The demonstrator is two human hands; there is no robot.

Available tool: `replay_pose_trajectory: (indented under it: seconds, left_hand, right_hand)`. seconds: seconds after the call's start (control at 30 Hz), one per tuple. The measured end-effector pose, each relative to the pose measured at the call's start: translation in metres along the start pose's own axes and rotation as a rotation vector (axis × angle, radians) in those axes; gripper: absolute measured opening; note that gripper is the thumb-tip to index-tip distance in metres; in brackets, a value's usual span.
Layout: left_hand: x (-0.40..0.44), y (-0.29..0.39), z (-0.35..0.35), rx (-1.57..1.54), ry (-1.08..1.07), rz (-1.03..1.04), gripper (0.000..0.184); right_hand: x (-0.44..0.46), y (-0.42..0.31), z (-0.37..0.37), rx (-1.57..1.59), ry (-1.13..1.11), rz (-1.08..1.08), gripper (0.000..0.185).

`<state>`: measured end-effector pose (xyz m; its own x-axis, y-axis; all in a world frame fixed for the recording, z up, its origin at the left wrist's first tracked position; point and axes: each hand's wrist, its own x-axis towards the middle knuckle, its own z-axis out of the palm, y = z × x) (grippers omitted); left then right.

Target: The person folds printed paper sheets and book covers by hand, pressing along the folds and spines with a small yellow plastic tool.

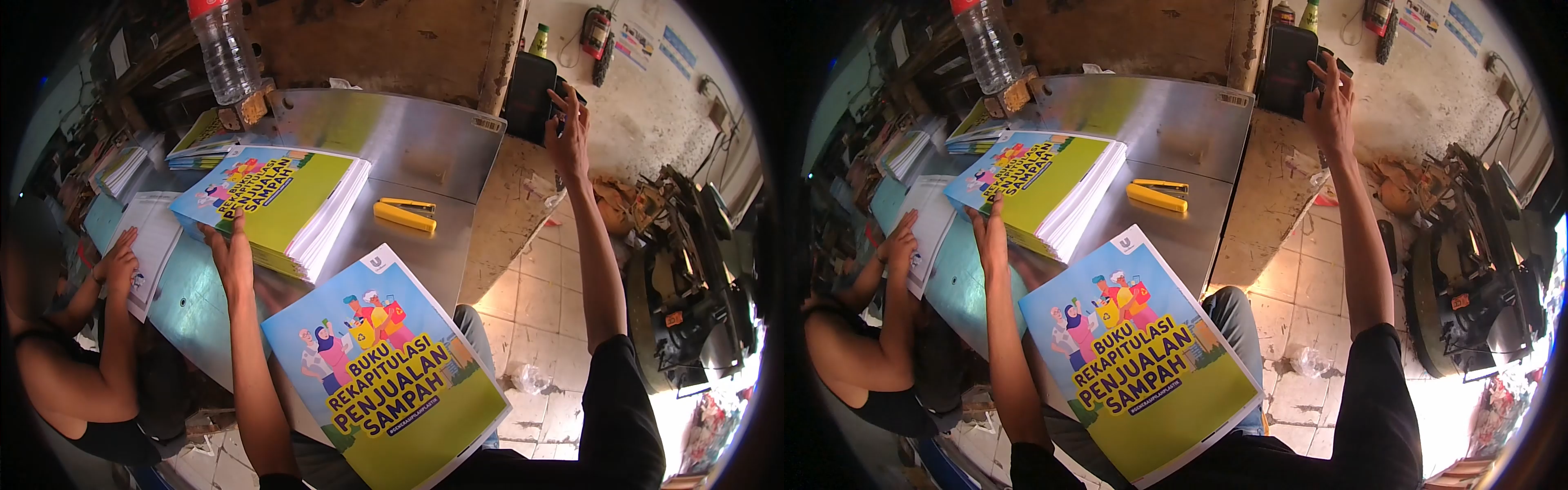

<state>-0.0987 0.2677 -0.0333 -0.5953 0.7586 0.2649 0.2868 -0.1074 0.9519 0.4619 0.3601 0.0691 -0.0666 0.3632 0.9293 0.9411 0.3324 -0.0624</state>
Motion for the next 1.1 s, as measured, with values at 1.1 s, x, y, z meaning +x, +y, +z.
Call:
replay_pose_trajectory:
  seconds: [1.1]
  left_hand:
    - [-0.004,0.003,0.001,0.002,0.044,0.043,0.096]
  right_hand:
    - [0.001,0.003,-0.001,-0.005,-0.042,-0.056,0.078]
